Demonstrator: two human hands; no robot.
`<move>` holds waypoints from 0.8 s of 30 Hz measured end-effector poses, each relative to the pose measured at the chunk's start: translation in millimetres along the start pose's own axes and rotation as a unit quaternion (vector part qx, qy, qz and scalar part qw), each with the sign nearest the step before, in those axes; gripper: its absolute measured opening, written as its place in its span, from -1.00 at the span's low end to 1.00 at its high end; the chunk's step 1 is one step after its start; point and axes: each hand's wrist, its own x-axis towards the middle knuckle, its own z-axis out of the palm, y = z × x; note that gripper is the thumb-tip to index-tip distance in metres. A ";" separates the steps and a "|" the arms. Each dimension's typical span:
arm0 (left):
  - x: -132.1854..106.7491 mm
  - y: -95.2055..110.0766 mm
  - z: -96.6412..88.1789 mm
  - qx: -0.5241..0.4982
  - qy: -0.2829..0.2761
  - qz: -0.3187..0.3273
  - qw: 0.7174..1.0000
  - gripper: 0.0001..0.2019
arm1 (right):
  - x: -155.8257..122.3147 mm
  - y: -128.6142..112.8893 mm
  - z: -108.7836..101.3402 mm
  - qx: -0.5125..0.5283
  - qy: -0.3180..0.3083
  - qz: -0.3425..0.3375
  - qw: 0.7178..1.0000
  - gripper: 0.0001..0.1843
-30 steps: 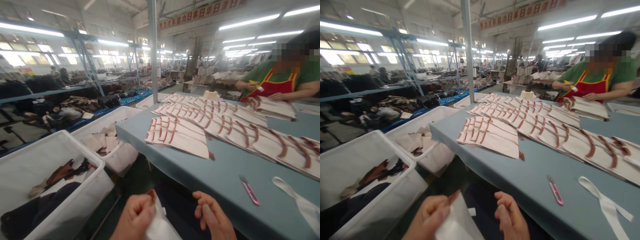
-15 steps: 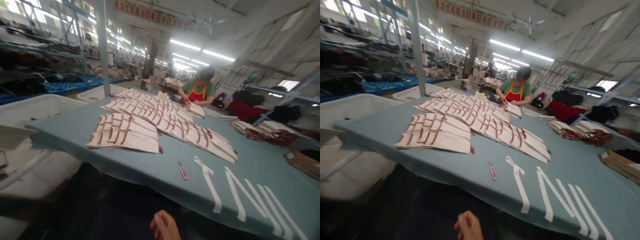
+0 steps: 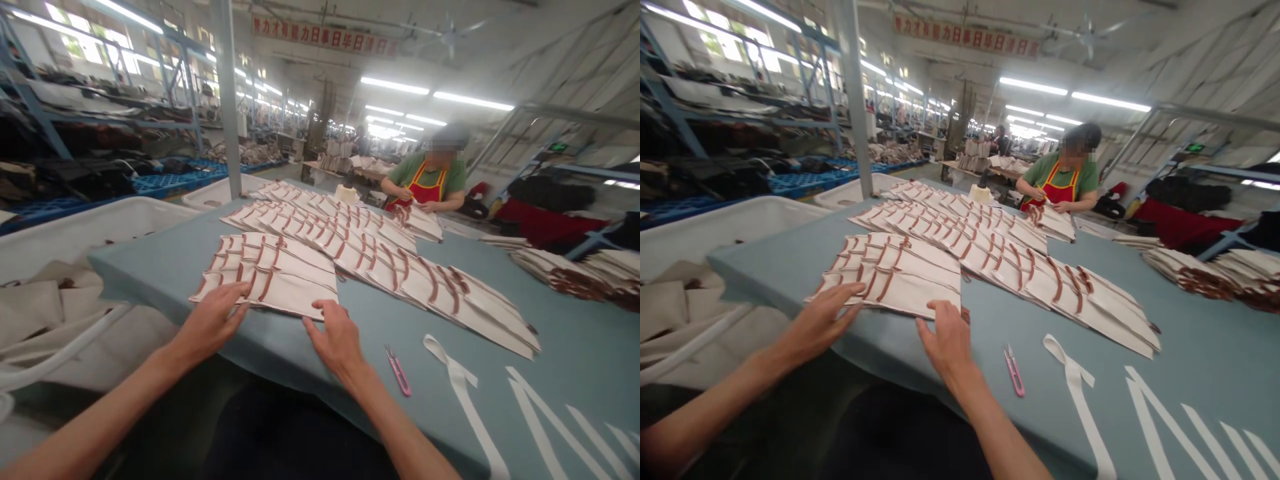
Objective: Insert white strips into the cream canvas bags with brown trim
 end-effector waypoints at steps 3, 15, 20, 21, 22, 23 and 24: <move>40.9 10.1 29.2 0.004 -0.006 0.022 1.000 -0.68 | 53.7 -5.1 10.4 -0.037 -0.029 -0.031 0.998 -0.64; 81.7 -5.4 52.1 0.068 -0.108 -0.049 0.991 -0.71 | 123.6 21.4 50.9 -0.095 -0.071 -0.082 0.990 -0.89; 98.4 -4.2 43.9 0.071 -0.175 -0.089 0.978 -0.68 | 92.9 45.2 28.4 -0.036 0.026 -0.110 0.993 -0.93; 103.4 -4.4 41.7 0.070 -0.189 -0.103 0.974 -0.66 | 83.6 48.0 23.9 -0.023 0.044 -0.121 0.991 -0.92; 108.6 -4.6 39.5 0.069 -0.202 -0.117 0.970 -0.63 | 73.6 49.8 20.2 -0.010 0.059 -0.132 0.989 -0.90; 113.7 -5.0 37.4 0.068 -0.215 -0.129 0.966 -0.61 | 63.5 50.5 17.4 0.000 0.072 -0.142 0.987 -0.89; 118.4 -5.2 35.4 0.067 -0.227 -0.139 0.962 -0.60 | 53.6 50.5 15.4 0.007 0.082 -0.149 0.985 -0.87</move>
